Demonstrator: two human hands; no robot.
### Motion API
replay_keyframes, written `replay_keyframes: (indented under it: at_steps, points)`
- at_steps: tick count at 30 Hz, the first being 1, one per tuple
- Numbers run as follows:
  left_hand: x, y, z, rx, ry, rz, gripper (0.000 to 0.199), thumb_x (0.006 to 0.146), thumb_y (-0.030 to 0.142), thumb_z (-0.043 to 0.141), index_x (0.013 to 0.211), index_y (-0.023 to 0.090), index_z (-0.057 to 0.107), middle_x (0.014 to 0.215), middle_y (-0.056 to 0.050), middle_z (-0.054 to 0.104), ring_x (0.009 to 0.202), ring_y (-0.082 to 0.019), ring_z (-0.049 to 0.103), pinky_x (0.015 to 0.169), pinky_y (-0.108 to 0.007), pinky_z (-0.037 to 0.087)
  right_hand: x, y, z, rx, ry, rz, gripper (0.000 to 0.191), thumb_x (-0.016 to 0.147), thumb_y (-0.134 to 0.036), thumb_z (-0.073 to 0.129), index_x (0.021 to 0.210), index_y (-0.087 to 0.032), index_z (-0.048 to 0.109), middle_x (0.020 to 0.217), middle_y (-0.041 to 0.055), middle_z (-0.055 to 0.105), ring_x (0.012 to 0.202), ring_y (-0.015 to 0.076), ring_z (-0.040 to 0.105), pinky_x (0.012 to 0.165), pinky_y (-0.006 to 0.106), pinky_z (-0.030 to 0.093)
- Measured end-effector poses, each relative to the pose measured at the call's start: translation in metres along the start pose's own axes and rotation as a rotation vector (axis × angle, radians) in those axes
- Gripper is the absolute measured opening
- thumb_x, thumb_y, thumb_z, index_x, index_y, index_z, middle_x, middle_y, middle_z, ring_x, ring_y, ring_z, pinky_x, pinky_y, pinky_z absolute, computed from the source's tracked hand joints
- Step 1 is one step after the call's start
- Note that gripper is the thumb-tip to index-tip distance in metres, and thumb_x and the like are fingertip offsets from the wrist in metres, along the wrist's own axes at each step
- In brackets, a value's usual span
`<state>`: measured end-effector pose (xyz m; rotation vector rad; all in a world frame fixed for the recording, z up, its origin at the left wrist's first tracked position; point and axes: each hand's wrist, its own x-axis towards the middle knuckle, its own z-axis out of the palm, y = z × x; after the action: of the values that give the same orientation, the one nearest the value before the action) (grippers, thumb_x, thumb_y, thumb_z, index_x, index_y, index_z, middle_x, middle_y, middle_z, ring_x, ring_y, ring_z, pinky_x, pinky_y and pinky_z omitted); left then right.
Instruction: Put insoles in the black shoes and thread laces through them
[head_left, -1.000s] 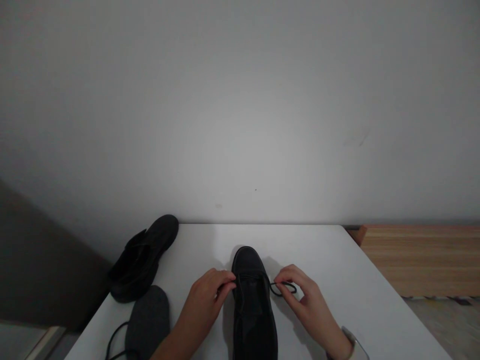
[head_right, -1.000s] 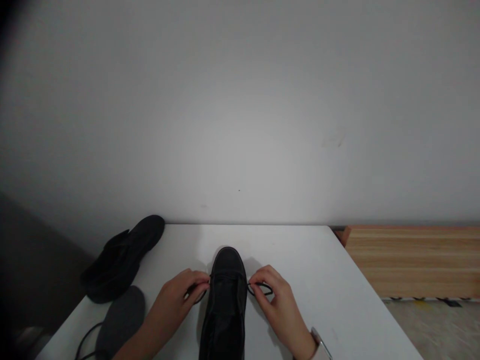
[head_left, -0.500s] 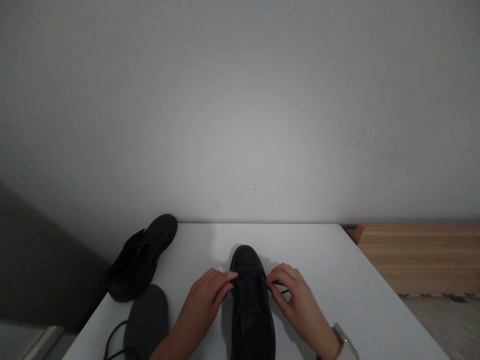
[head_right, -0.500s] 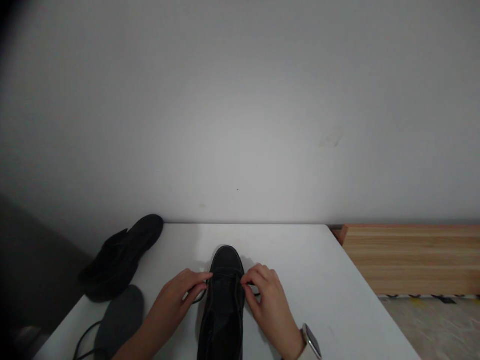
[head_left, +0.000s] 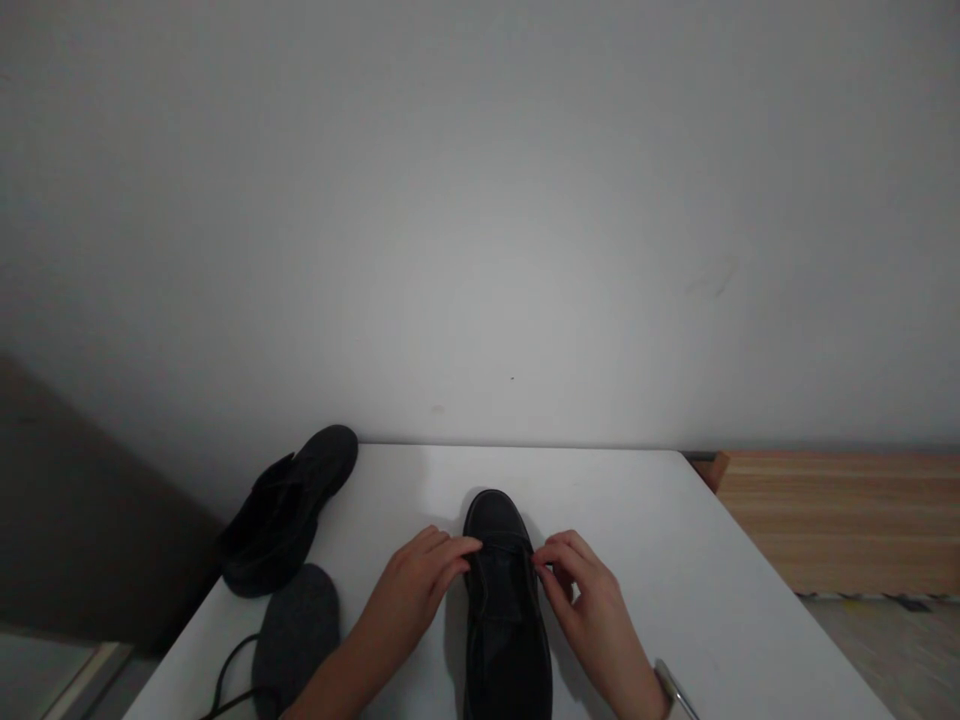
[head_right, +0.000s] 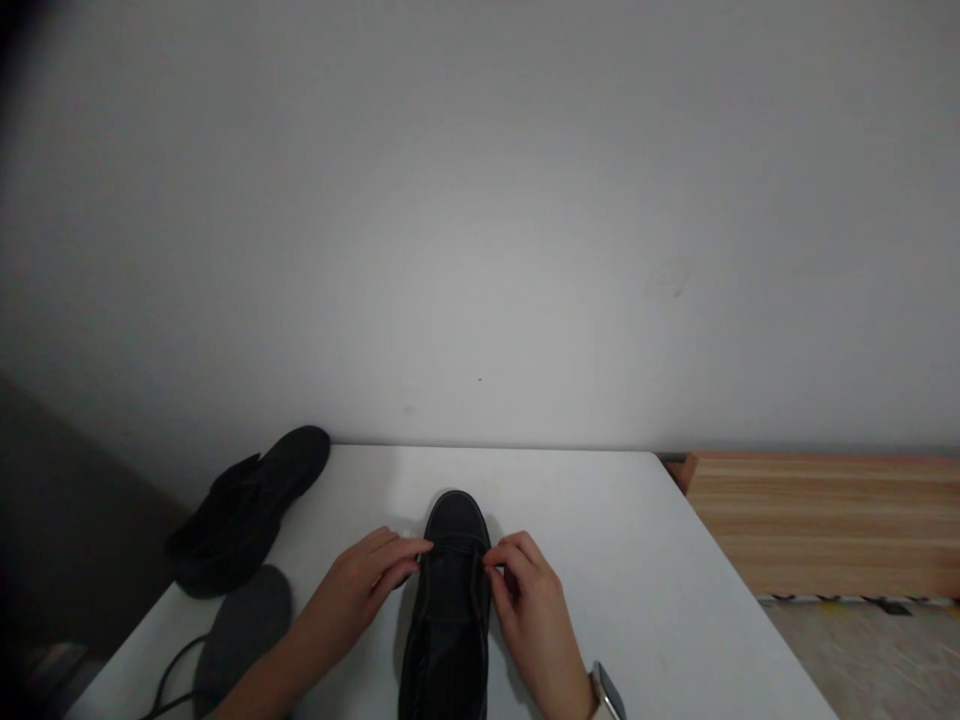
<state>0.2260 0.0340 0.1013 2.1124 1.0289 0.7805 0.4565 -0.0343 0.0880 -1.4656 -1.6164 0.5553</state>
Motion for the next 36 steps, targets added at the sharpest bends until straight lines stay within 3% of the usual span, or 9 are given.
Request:
replay_keyframes:
  at_steps: [7,11,17,23,26,30,36]
  points:
    - [-0.002,-0.011,0.011,-0.166,0.060,-0.081,0.020,0.094,0.024,0.058,0.099,0.022,0.077,0.094,-0.005,0.078,0.089,-0.020,0.073,0.081,-0.028,0.055,-0.002,0.002,0.003,0.020,0.009,0.010,0.016,0.094,-0.012,0.050,0.089,-0.020,0.062,0.086,0.0036,0.062,0.074,0.0185,0.062,0.067,0.028,0.049]
    - [-0.002,-0.016,0.015,-0.163,0.082,-0.084,0.022,0.093,0.025,0.058,0.105,0.023,0.076,0.098,-0.006,0.078,0.090,-0.021,0.072,0.083,-0.030,0.055,-0.002,0.002,0.003,0.023,0.007,0.013,0.016,0.094,-0.013,0.050,0.089,-0.020,0.062,0.086,0.0039,0.063,0.075,0.0188,0.063,0.067,0.028,0.050]
    - [-0.002,-0.013,0.006,-0.107,0.012,-0.002,0.026,0.092,0.028,0.060,0.111,0.031,0.077,0.086,-0.004,0.074,0.084,-0.021,0.066,0.079,-0.030,0.050,-0.003,-0.001,0.004,0.018,0.016,0.011,0.015,0.094,-0.013,0.050,0.088,-0.021,0.062,0.085,0.0032,0.062,0.074,0.0187,0.062,0.067,0.028,0.050]
    - [-0.001,-0.012,0.005,-0.116,-0.042,-0.006,0.027,0.097,0.026,0.052,0.111,0.027,0.075,0.091,-0.004,0.073,0.086,-0.020,0.066,0.081,-0.029,0.048,-0.004,-0.002,0.006,0.000,0.018,0.020,0.017,0.095,-0.014,0.048,0.087,-0.021,0.061,0.085,0.0032,0.060,0.075,0.0190,0.062,0.068,0.029,0.050]
    - [0.000,-0.011,0.006,-0.139,-0.075,-0.015,0.026,0.096,0.022,0.050,0.111,0.024,0.071,0.097,-0.004,0.073,0.088,-0.019,0.066,0.082,-0.027,0.049,-0.007,-0.005,0.006,-0.008,-0.001,0.028,0.018,0.096,-0.014,0.045,0.101,-0.020,0.061,0.091,0.0048,0.062,0.083,0.0201,0.064,0.074,0.031,0.053]
    - [0.003,-0.007,0.005,-0.156,-0.105,-0.027,0.021,0.094,0.020,0.048,0.104,0.020,0.067,0.094,-0.004,0.071,0.084,-0.018,0.065,0.079,-0.026,0.050,-0.010,-0.022,-0.001,-0.028,-0.137,-0.012,0.050,0.096,-0.006,0.036,0.141,-0.025,0.045,0.114,0.0076,0.058,0.102,0.0193,0.063,0.092,0.034,0.052]
    - [0.007,-0.005,0.003,-0.147,-0.119,-0.009,0.019,0.094,0.019,0.046,0.098,0.022,0.064,0.095,-0.003,0.071,0.086,-0.018,0.065,0.081,-0.027,0.051,-0.001,-0.050,-0.009,-0.223,-0.344,-0.056,0.046,0.098,-0.018,0.045,0.142,-0.028,0.052,0.118,0.0112,0.052,0.111,0.0264,0.059,0.097,0.043,0.053]
